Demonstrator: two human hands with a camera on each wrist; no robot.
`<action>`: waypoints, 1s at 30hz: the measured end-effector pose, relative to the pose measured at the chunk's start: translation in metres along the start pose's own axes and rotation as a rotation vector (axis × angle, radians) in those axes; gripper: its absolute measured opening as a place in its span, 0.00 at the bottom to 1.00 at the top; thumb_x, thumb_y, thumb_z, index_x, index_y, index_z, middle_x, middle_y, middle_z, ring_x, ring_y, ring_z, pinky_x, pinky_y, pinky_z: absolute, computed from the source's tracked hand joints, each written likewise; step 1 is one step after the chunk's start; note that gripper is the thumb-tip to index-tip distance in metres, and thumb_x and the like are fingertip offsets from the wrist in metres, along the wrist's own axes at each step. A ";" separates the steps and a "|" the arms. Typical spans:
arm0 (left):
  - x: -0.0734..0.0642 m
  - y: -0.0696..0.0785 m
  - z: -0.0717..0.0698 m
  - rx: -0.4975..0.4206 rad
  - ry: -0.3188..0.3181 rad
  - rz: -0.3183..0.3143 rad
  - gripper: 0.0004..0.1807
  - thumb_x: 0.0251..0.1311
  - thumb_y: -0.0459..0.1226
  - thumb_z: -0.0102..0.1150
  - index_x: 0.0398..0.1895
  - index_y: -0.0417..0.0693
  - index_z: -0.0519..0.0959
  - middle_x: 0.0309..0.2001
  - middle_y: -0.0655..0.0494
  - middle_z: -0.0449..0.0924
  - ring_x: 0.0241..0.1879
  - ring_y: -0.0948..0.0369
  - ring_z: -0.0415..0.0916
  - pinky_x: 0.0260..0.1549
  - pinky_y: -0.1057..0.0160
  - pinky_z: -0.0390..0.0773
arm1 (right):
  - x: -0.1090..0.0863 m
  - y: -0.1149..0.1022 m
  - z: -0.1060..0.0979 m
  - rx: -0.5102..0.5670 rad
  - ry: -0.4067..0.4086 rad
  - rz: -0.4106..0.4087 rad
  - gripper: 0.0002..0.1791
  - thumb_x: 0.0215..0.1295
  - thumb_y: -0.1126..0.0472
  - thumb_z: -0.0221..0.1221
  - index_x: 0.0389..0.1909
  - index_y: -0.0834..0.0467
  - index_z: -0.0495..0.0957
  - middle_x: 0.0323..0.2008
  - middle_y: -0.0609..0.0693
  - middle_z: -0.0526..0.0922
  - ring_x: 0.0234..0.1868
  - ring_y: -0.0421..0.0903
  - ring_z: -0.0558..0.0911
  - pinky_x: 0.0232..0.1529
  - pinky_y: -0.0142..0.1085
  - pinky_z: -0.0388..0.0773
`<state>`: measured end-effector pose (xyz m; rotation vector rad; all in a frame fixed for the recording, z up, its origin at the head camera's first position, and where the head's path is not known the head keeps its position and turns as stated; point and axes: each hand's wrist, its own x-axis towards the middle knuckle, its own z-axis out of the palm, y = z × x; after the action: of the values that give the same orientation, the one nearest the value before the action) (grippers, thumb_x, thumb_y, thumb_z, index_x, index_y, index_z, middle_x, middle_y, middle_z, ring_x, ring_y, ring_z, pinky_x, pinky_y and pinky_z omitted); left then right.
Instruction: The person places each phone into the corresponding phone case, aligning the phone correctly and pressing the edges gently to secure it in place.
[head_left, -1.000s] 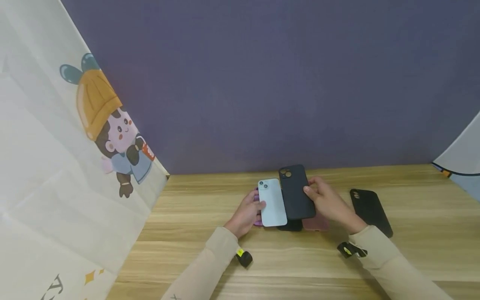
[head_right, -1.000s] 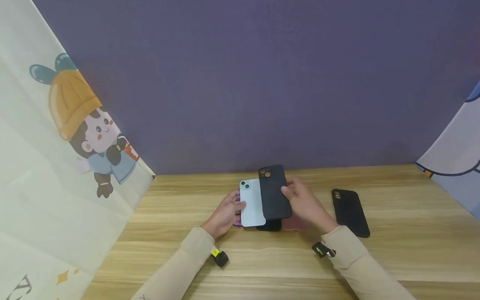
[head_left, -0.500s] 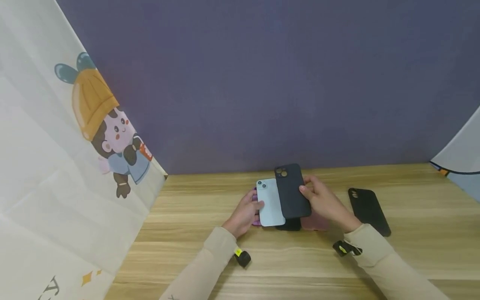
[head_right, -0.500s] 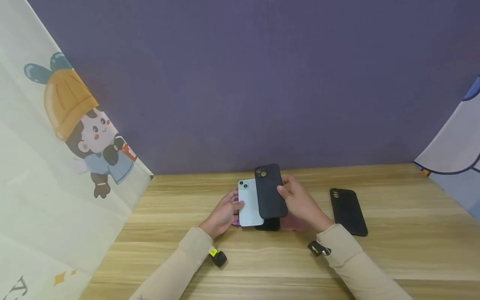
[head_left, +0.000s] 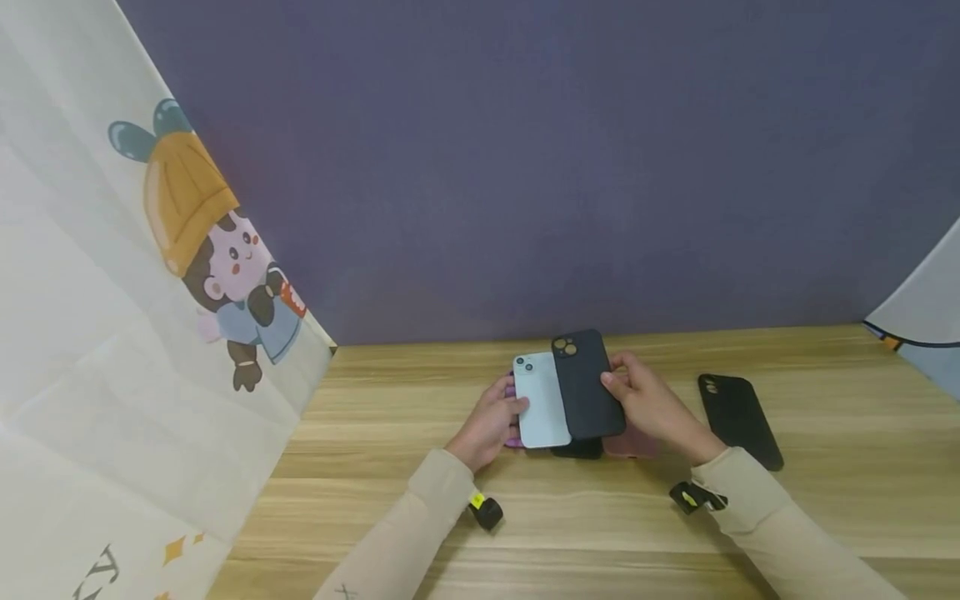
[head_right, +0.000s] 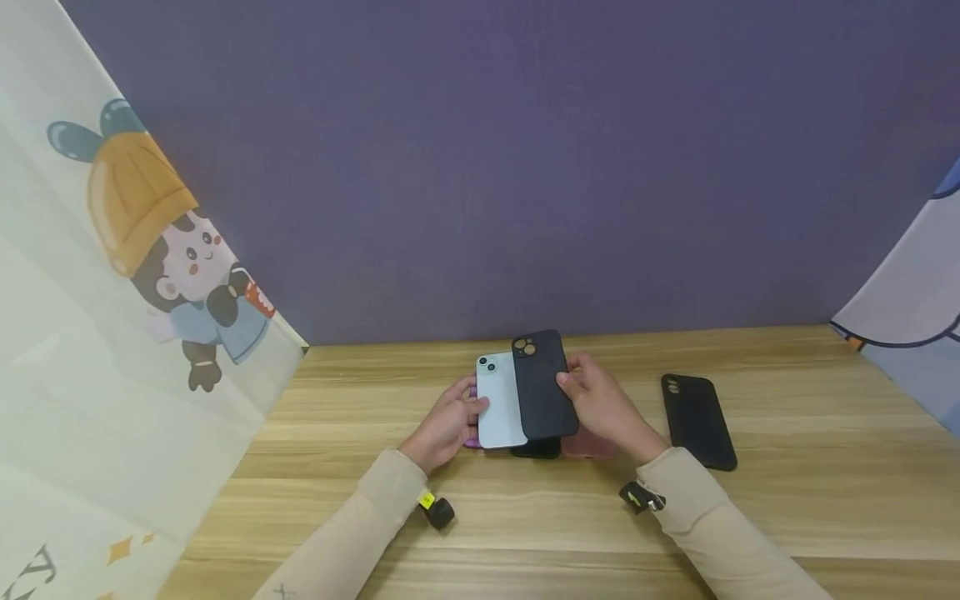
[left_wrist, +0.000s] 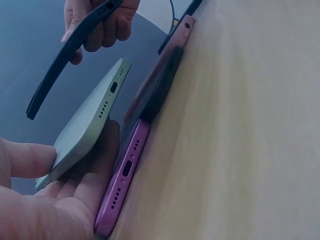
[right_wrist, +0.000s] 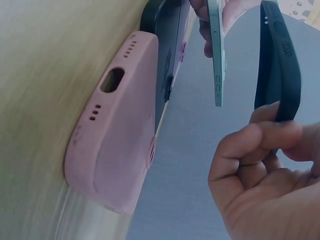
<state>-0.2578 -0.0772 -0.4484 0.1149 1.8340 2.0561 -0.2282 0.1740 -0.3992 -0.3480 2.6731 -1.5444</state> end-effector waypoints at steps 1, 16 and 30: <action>0.000 0.000 0.000 0.001 -0.001 0.000 0.24 0.75 0.32 0.46 0.73 0.45 0.64 0.62 0.41 0.75 0.51 0.49 0.84 0.49 0.48 0.86 | 0.000 0.000 0.000 -0.004 0.002 0.002 0.18 0.83 0.60 0.44 0.63 0.70 0.61 0.53 0.73 0.82 0.46 0.56 0.88 0.41 0.42 0.86; -0.005 0.009 0.007 -0.019 0.002 0.016 0.25 0.75 0.32 0.47 0.73 0.48 0.64 0.59 0.40 0.80 0.49 0.50 0.85 0.49 0.47 0.86 | -0.001 -0.002 -0.003 -0.015 0.007 0.003 0.18 0.83 0.61 0.44 0.62 0.71 0.62 0.47 0.70 0.85 0.41 0.52 0.88 0.37 0.38 0.84; -0.007 0.013 0.015 -0.046 0.004 0.057 0.23 0.74 0.31 0.48 0.71 0.46 0.66 0.60 0.40 0.79 0.49 0.52 0.84 0.50 0.49 0.85 | -0.005 -0.006 -0.001 0.000 0.005 -0.019 0.18 0.83 0.62 0.45 0.62 0.71 0.62 0.49 0.72 0.83 0.44 0.55 0.88 0.38 0.40 0.86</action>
<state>-0.2495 -0.0664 -0.4325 0.1530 1.8042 2.1372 -0.2228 0.1730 -0.3945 -0.3714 2.6814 -1.5518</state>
